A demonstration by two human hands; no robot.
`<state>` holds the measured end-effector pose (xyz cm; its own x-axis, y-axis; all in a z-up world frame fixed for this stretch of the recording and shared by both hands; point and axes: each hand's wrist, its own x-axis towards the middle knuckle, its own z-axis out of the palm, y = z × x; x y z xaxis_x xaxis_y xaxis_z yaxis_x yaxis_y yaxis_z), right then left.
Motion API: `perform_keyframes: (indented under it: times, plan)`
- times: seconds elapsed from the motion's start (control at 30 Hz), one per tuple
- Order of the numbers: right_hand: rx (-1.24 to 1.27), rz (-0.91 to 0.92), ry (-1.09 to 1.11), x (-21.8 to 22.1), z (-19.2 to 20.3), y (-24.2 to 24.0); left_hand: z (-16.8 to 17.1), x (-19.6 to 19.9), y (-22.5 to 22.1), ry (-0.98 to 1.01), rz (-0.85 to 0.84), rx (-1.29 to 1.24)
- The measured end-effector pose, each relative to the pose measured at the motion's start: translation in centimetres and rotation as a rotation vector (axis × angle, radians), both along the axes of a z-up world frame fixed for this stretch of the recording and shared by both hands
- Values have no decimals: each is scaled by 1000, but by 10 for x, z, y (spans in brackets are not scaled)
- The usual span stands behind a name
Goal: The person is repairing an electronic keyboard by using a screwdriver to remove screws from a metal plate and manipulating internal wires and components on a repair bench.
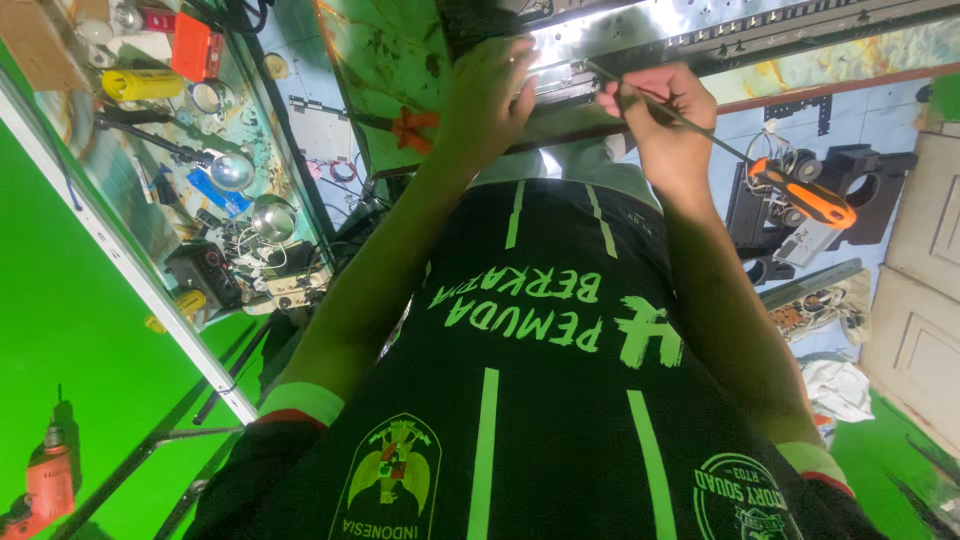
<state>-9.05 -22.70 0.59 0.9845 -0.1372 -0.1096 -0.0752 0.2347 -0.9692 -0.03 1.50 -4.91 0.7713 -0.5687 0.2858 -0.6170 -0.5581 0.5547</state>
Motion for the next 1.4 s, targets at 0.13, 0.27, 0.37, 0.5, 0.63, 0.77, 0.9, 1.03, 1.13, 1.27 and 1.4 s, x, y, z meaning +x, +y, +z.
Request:
perform_keyframes:
  times: [0.13, 0.27, 0.37, 0.5, 0.63, 0.77, 0.9, 1.03, 1.13, 1.27, 1.4]
  plan:
    - [-29, -6, 18, 9, -23, 1, -7, -14, -5, -31, 18, 178]
    - [-172, -1, -32, 18, -44, 4, -4, -9, -11, 73, -11, 206]
    - [-267, -6, -15, 20, -56, 6, 1, -12, -15, 68, 9, 335]
    - [-325, -25, -70, 25, -64, 12, 9, -14, -18, 70, 41, 356]
    - [-344, 3, -32, 25, -63, 14, 7, -12, -15, 103, 16, 371]
    - [-335, 18, -69, 27, -59, 14, -2, -10, -20, 41, 44, 371]
    - [-352, 10, -77, 27, -59, 15, -6, -12, -19, 9, 45, 372]
    - [-431, 9, -45, 27, -64, 14, -8, -14, -17, -18, 52, 355]
    - [-434, 15, -30, 28, -66, 13, -7, -13, -18, -77, 53, 314]
    - [-448, 9, -65, 29, -67, 13, -5, -12, -18, -45, 17, 317]
    - [-418, 25, -71, 30, -67, 14, -3, -15, -18, -60, 19, 301]
